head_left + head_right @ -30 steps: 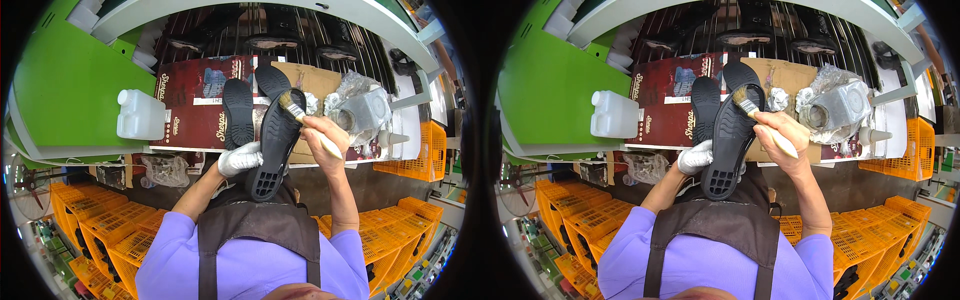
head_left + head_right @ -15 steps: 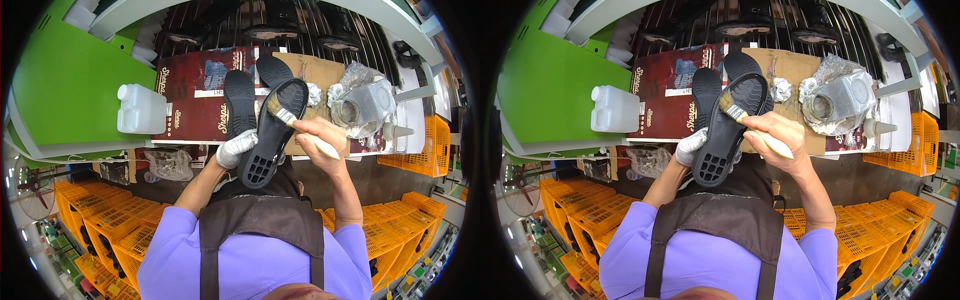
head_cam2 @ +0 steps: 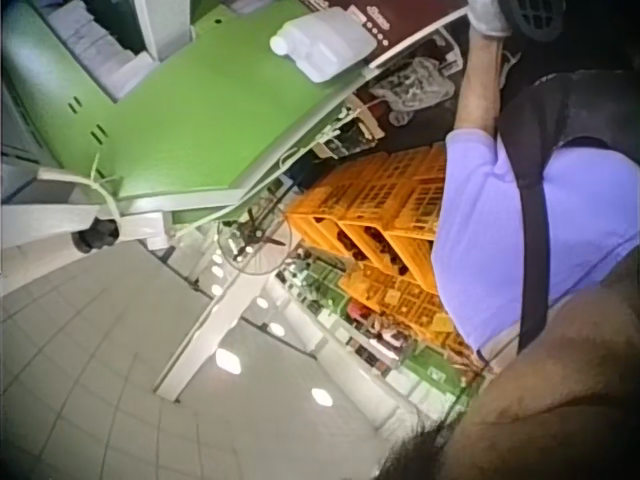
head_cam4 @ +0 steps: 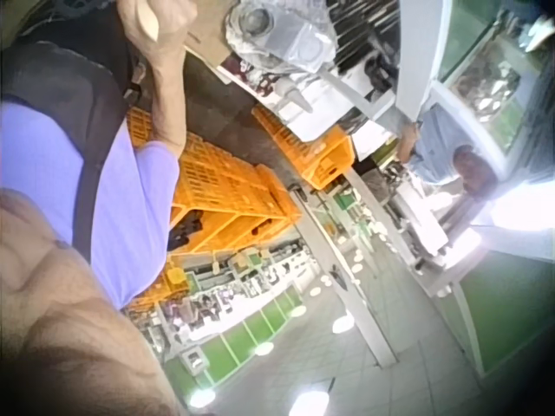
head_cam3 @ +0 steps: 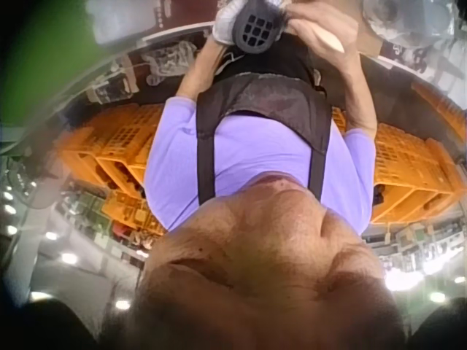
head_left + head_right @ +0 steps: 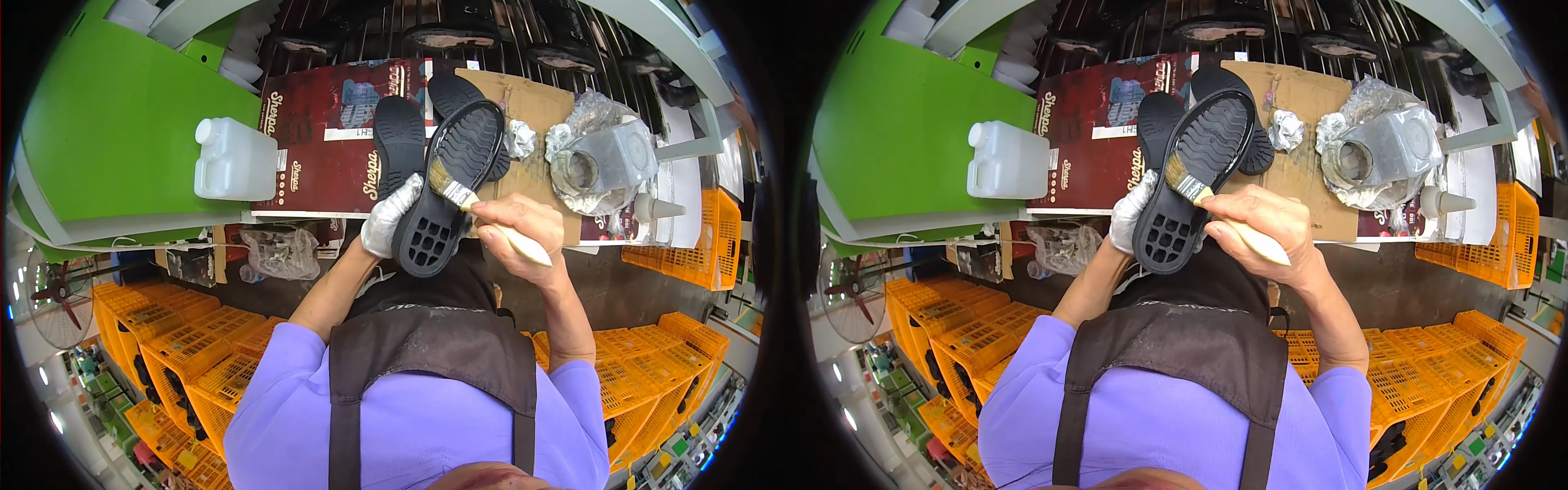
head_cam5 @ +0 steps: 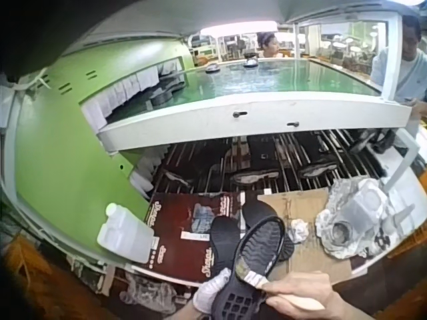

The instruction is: The person applies a dark coating to the soles of black slipper-like footwear using a paintbrush. They repeatedly dip the brush into a container and paint the textured bottom of each slipper, handling them one at a time and placing them on a nearby rack after finishing.

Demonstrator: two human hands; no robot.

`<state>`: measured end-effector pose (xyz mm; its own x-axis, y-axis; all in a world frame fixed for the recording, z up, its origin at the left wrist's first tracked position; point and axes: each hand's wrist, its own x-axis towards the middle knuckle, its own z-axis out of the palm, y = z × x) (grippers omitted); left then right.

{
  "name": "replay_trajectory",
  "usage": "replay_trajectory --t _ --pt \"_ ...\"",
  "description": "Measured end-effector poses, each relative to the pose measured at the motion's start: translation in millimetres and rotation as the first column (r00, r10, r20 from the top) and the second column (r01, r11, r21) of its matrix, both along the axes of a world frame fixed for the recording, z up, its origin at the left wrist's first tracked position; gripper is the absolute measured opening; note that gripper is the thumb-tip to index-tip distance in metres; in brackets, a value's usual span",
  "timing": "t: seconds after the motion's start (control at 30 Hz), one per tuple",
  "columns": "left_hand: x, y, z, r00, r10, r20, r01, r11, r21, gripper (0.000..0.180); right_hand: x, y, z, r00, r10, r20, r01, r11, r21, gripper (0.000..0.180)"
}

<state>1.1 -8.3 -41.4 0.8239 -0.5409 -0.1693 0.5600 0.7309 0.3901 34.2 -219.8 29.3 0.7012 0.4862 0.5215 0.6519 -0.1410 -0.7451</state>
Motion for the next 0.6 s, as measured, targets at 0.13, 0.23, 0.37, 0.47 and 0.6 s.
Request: replay_trajectory --t 0.13,0.23,0.37,0.47,0.6 --pt "4.2 -2.5 -1.5 0.998 0.055 -0.017 -0.055 0.998 -0.032 0.051 -6.0 3.4 -1.3 1.0 0.01 0.004 -0.01 1.0 -0.007 0.022" --pt "8.8 -6.4 -0.6 0.992 0.119 -0.043 -0.117 0.991 0.063 0.054 -9.0 6.1 -1.3 0.999 0.02 0.026 -0.02 1.0 -0.002 0.022" --pt "13.7 -9.3 2.3 0.985 0.172 -0.009 -0.171 0.983 0.06 0.059 -14.8 8.9 2.5 0.999 0.039 0.006 -0.039 0.999 -0.005 0.022" --pt "16.6 -11.5 9.7 0.981 0.192 -0.004 -0.191 0.978 0.085 0.057 -17.3 9.8 5.2 0.998 0.063 -0.005 -0.063 0.998 0.001 0.022" --pt "19.5 -11.7 13.7 0.972 0.232 -0.04 -0.232 0.973 0.012 0.056 -20.3 12.3 11.7 0.996 0.087 -0.01 -0.087 0.996 0.007 0.02"
